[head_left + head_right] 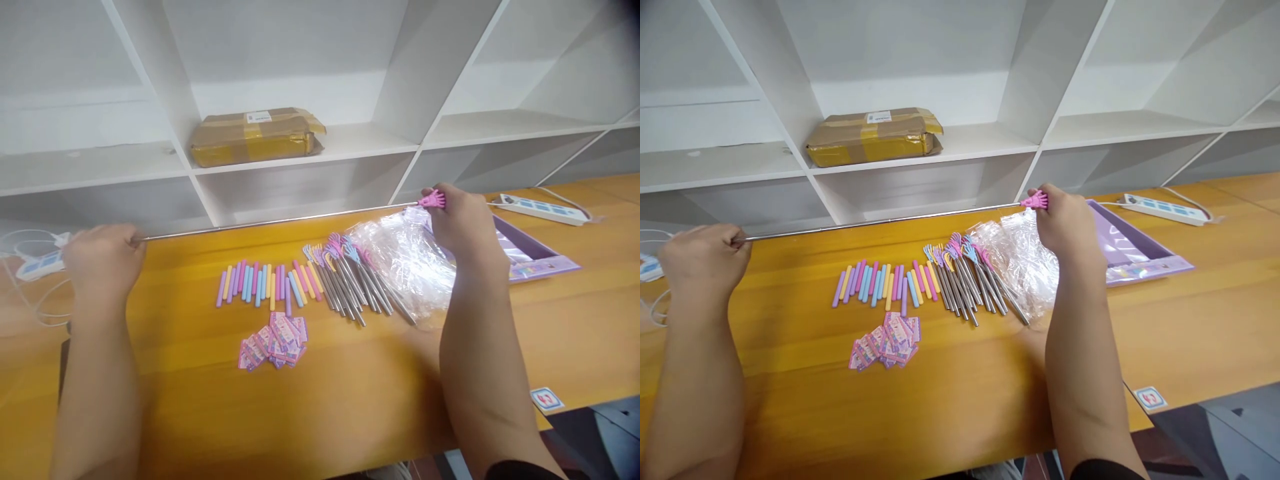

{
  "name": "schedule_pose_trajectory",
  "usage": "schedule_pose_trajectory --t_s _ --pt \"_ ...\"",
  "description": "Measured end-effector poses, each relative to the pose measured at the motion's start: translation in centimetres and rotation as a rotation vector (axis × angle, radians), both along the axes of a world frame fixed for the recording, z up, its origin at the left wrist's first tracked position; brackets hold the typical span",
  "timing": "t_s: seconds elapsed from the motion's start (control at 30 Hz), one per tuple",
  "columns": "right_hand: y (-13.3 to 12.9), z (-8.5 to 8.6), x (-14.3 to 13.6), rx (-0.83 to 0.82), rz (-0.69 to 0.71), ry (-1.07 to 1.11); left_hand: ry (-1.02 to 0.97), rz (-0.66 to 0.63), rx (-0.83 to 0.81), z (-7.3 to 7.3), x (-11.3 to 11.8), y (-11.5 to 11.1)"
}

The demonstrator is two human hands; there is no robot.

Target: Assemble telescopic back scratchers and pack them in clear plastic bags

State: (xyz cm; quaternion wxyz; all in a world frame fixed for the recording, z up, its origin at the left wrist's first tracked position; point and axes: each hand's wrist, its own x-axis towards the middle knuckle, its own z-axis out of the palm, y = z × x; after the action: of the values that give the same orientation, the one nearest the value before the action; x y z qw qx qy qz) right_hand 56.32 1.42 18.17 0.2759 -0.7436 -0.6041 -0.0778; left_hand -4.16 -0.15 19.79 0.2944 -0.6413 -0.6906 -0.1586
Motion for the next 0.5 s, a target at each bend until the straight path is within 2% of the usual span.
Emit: schedule_pose_trajectory --t_s 0.17,0.33,0.5 --pt "-0.3 0.2 -0.1 -0.027 -0.041 -0.052 0.010 0.080 -0.004 0.0 0.0 0.1" --pt "-0.2 0.0 1.0 -0.034 -0.037 -0.013 0.059 0.124 0.006 0.0 -0.1 0.2" --pt "-0.3 0.1 2.0 -0.040 -0.036 0.021 -0.043 0.144 0.050 -0.1 -0.3 0.1"
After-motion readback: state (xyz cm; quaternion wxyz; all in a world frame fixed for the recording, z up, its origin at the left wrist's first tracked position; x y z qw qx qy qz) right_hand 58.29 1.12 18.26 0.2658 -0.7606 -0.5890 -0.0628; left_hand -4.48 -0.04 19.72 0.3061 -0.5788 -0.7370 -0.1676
